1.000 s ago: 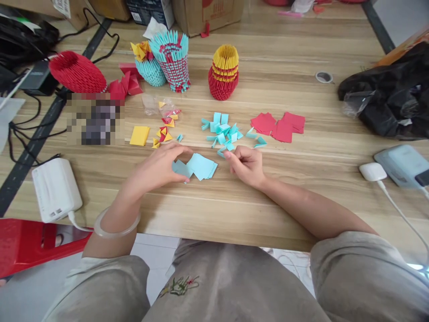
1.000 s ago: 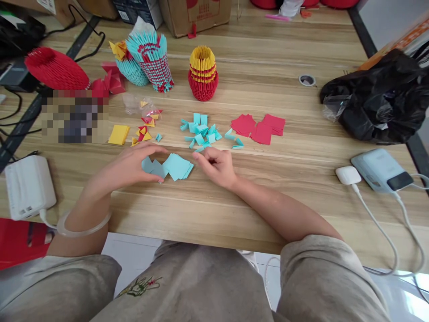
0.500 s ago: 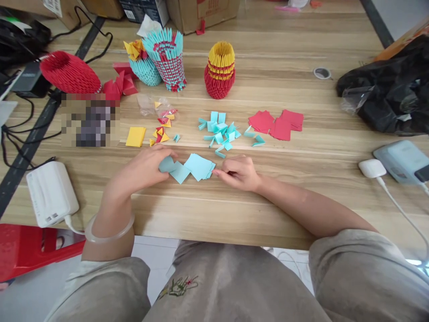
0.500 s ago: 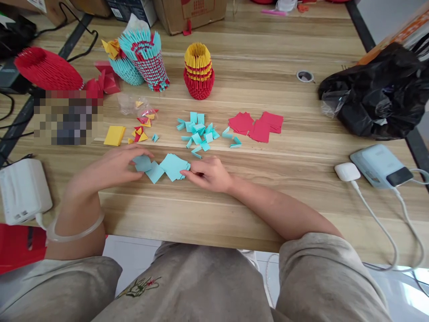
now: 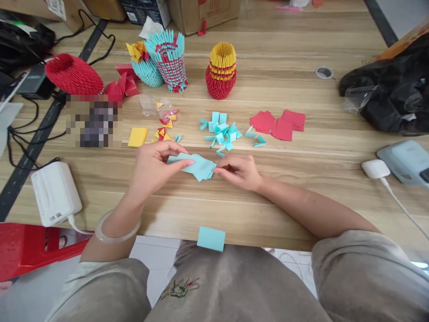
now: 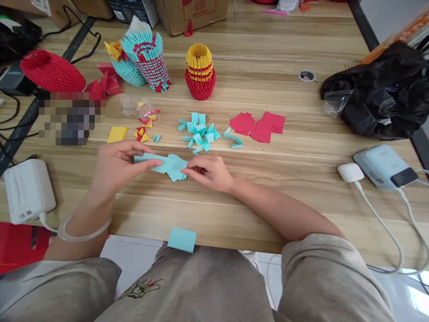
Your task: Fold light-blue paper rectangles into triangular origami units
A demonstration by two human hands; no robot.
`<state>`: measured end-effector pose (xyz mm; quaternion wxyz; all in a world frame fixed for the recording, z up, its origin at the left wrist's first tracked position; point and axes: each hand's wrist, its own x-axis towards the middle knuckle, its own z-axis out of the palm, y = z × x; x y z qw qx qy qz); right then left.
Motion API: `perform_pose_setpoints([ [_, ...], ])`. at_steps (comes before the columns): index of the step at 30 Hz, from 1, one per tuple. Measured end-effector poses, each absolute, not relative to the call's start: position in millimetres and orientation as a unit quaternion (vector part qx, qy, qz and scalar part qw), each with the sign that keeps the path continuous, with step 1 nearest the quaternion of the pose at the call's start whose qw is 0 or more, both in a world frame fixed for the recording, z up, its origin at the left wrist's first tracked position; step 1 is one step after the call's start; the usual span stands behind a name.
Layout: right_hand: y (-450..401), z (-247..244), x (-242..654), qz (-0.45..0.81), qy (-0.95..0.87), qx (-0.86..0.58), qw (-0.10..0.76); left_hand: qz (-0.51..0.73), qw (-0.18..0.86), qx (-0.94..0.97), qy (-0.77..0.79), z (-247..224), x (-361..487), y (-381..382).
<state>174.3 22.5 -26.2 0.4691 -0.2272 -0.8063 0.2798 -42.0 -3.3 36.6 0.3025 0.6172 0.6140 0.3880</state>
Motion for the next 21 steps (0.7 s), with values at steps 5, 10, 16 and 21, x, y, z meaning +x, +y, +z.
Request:
perform_pose_setpoints([
  [5, 20.0, -28.0, 171.8, 0.376, -0.773, -0.246, 0.448, 0.379, 0.372, 0.615, 0.583, 23.0, -25.2, -8.4],
  [10, 19.9, -28.1, 170.4, 0.468, -0.721, -0.29, 0.421, 0.369, 0.399, 0.617, 0.569, 16.6, -21.2, -7.6],
  [16, 25.3, -28.4, 167.6, 0.55, -0.597, -0.358, 0.462, 0.363, 0.338, 0.659, 0.566, 14.4, -31.6, -0.8],
  [21, 27.7, -26.3, 167.7, 0.553, -0.559, -0.38, 0.487, 0.316, 0.129, 0.768, 0.542, 21.4, -37.7, -3.0],
])
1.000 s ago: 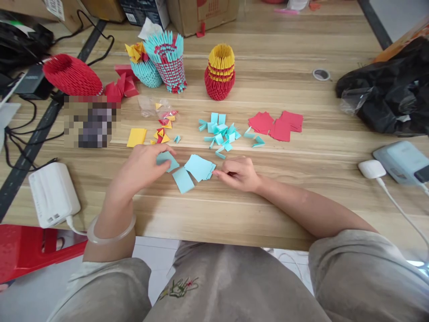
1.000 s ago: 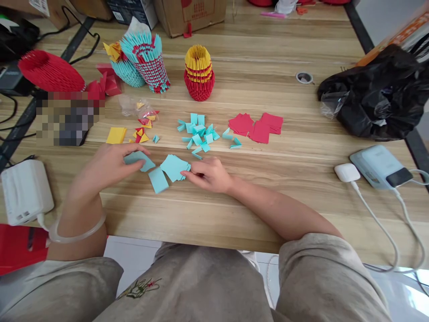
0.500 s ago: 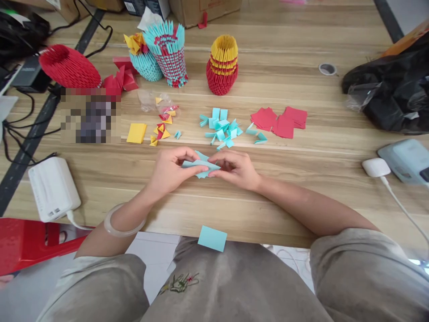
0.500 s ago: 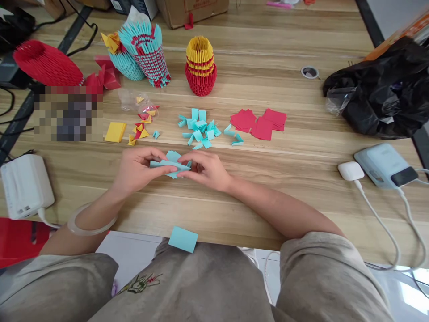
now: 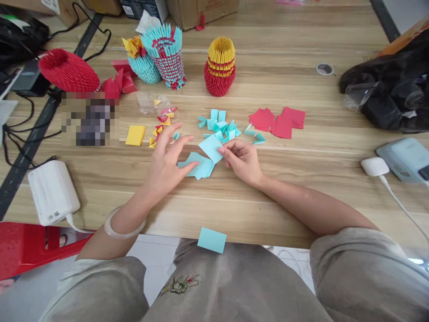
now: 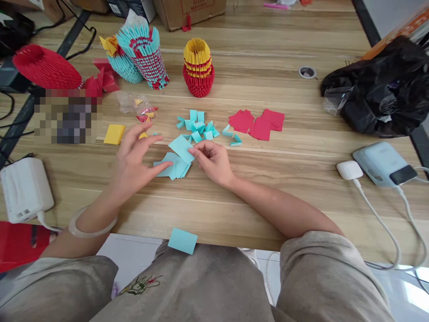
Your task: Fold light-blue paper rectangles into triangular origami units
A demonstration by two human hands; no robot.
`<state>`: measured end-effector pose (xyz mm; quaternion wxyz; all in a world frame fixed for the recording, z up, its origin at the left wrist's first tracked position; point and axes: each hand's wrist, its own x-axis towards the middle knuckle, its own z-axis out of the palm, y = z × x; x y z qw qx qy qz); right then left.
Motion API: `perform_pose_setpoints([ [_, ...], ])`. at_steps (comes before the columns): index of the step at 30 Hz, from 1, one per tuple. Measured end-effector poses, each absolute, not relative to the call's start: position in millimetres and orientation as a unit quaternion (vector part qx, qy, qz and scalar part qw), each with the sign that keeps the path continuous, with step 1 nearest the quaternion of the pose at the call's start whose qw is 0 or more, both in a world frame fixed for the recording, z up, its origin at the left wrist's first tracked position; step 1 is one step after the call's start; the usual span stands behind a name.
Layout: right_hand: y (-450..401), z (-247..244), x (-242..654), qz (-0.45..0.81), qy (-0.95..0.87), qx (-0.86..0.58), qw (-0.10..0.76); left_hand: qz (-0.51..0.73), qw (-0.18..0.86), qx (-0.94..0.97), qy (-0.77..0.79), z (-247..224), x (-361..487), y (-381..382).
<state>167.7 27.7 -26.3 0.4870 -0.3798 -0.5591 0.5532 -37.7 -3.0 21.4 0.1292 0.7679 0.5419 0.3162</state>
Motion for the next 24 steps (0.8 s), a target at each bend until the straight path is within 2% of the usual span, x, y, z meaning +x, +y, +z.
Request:
perform_pose_setpoints([
  [2, 28.3, -25.5, 167.9, 0.554, -0.55, -0.385, 0.492, 0.286, 0.112, 0.833, 0.459, 28.0, -31.8, -13.6],
  [5, 29.0, -24.7, 167.6, 0.564, -0.538, -0.387, 0.493, 0.099, 0.241, 0.956, 0.137, 32.5, -15.1, -38.0],
  [7, 29.2, -24.5, 167.3, 0.57, -0.531, -0.388, 0.493, 0.006, 0.258, 0.965, 0.037, 29.2, -4.6, -53.4],
  [12, 29.4, -25.7, 166.8, 0.571, -0.533, -0.383, 0.494, -0.067, 0.268, 0.96, 0.054, 14.0, 2.5, -67.3],
  [17, 30.4, -26.2, 166.8, 0.575, -0.529, -0.381, 0.495, -0.029, 0.293, 0.955, 0.039, 14.7, 1.9, -57.1],
  [19, 31.3, -26.1, 167.0, 0.577, -0.524, -0.381, 0.498, 0.006, 0.312, 0.949, 0.051, 18.5, -0.9, -49.7],
  [21, 32.0, -26.2, 167.5, 0.578, -0.52, -0.382, 0.5, 0.077, 0.321, 0.935, 0.132, 22.4, -8.2, -40.1],
  [24, 31.9, -27.0, 168.6, 0.583, -0.517, -0.382, 0.497, 0.213, 0.234, 0.891, 0.325, 25.3, -25.7, -23.1],
])
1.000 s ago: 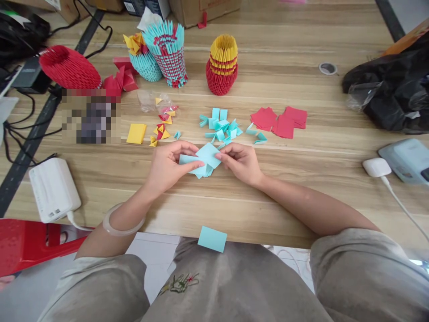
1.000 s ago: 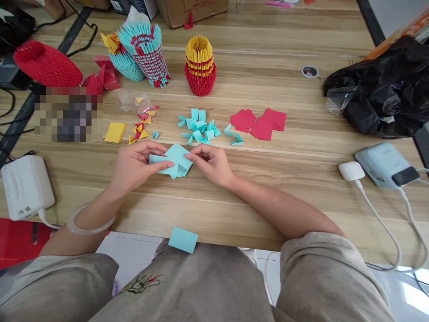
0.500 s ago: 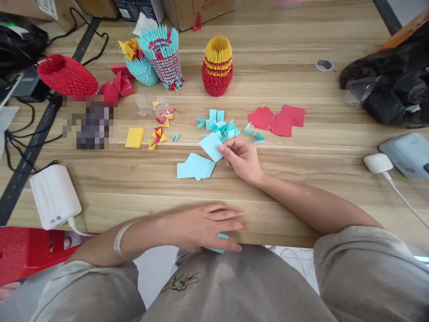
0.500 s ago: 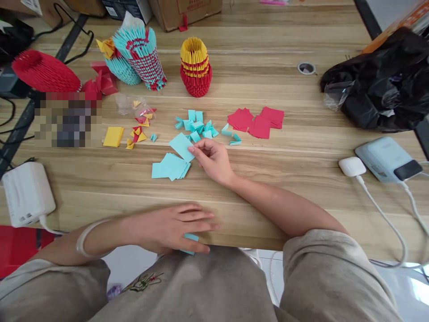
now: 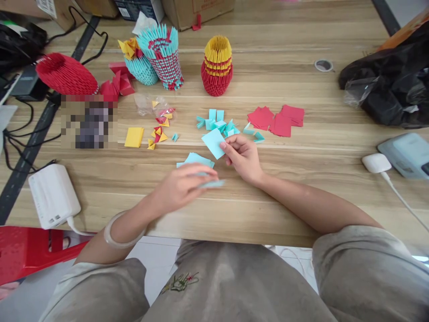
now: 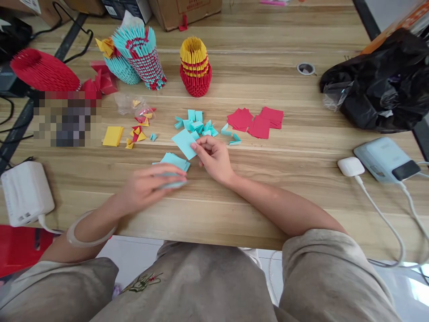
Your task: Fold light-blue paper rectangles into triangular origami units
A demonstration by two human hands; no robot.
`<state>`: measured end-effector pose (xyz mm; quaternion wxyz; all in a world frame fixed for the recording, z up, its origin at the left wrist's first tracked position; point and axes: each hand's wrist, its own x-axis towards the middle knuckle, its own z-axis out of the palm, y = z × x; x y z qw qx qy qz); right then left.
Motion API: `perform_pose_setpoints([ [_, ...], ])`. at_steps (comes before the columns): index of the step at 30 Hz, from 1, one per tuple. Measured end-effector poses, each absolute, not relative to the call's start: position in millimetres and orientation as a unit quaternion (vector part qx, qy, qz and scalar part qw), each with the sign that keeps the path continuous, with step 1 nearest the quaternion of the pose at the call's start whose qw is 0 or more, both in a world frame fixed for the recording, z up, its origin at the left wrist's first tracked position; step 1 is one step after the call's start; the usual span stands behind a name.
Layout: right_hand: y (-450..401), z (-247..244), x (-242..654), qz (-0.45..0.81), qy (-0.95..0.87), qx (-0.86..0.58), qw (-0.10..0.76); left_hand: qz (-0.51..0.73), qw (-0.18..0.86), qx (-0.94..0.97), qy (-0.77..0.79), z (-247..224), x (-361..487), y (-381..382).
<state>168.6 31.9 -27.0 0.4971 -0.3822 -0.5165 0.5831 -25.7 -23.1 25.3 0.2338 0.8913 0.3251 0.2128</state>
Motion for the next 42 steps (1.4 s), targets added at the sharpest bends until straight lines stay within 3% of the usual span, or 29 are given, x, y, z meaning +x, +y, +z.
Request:
perform_pose_setpoints([
  [4, 29.9, -27.6, 169.3, 0.582, -0.513, -0.387, 0.498, 0.265, 0.084, 0.837, 0.471, 18.9, -44.5, -3.5],
  [12, 29.1, -26.5, 169.1, 0.582, -0.513, -0.392, 0.495, 0.047, 0.039, 0.897, 0.438, 21.9, -40.9, -5.6],
  [15, 27.7, -24.8, 169.7, 0.587, -0.519, -0.376, 0.495, 0.072, 0.079, 0.899, 0.425, 34.3, -37.8, -9.8],
  [20, 19.9, -21.4, 170.1, 0.597, -0.573, -0.323, 0.46, 0.273, 0.231, 0.799, 0.483, 35.1, -27.8, -15.9],
  [26, 12.3, -23.7, 170.0, 0.56, -0.674, -0.255, 0.408, 0.337, 0.405, 0.66, 0.536, 18.8, -17.8, -17.9],
  [33, 17.0, -25.2, 169.2, 0.551, -0.654, -0.28, 0.436, 0.366, 0.392, 0.627, 0.565, 19.3, -18.4, -13.2],
  [42, 16.9, -30.2, 165.9, 0.634, -0.615, -0.264, 0.388, 0.414, 0.369, 0.594, 0.584, 14.9, -12.6, -15.2],
])
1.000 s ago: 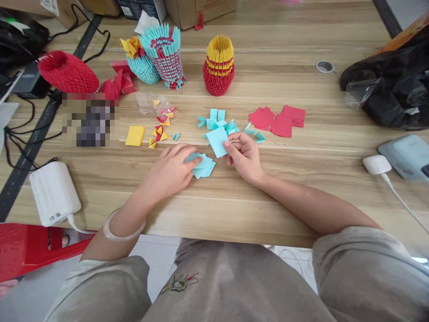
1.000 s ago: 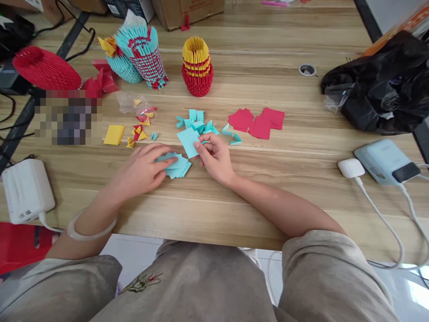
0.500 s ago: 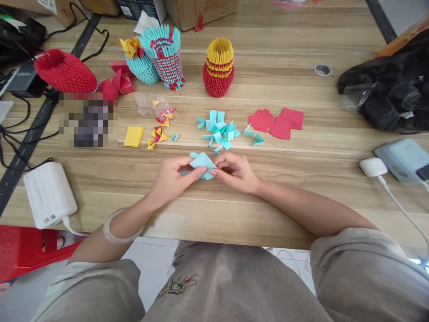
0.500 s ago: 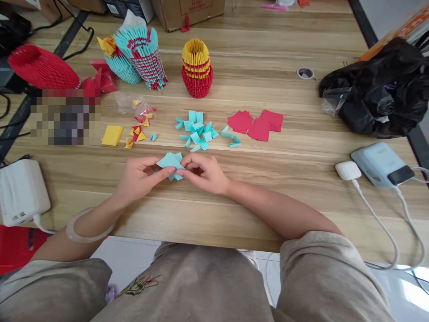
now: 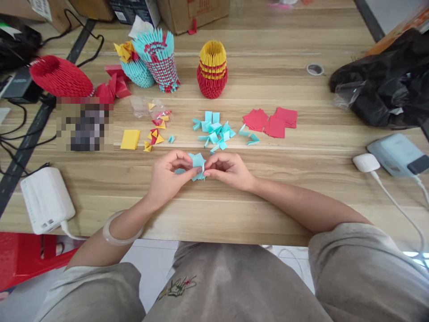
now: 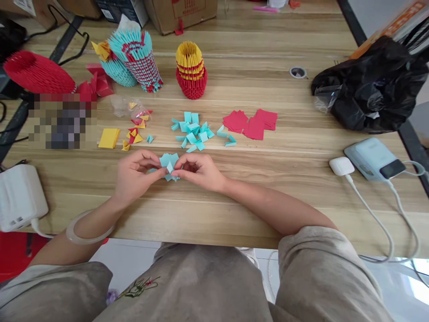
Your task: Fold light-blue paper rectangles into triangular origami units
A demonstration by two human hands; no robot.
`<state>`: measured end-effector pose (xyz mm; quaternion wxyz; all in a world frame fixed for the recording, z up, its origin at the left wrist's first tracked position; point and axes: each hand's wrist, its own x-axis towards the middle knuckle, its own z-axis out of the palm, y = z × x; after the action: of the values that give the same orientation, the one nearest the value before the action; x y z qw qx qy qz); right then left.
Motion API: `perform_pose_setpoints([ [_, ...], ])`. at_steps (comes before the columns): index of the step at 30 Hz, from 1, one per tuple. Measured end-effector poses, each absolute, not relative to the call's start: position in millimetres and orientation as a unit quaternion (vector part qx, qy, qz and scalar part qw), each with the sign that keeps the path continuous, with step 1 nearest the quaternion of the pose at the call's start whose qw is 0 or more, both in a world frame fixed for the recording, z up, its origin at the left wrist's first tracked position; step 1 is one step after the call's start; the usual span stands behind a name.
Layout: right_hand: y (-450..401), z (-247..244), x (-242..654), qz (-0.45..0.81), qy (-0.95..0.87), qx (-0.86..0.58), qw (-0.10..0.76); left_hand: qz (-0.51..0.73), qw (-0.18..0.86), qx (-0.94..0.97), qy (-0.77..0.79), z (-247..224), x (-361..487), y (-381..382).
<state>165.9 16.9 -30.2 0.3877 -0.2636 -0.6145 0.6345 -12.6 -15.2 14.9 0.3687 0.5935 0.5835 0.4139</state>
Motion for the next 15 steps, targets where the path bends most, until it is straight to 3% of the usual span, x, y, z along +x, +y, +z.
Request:
perform_pose_setpoints([
  [15, 22.3, -27.8, 164.7, 0.66, -0.582, -0.276, 0.386, 0.389, 0.345, 0.667, 0.533, 3.6, -15.7, -18.9],
])
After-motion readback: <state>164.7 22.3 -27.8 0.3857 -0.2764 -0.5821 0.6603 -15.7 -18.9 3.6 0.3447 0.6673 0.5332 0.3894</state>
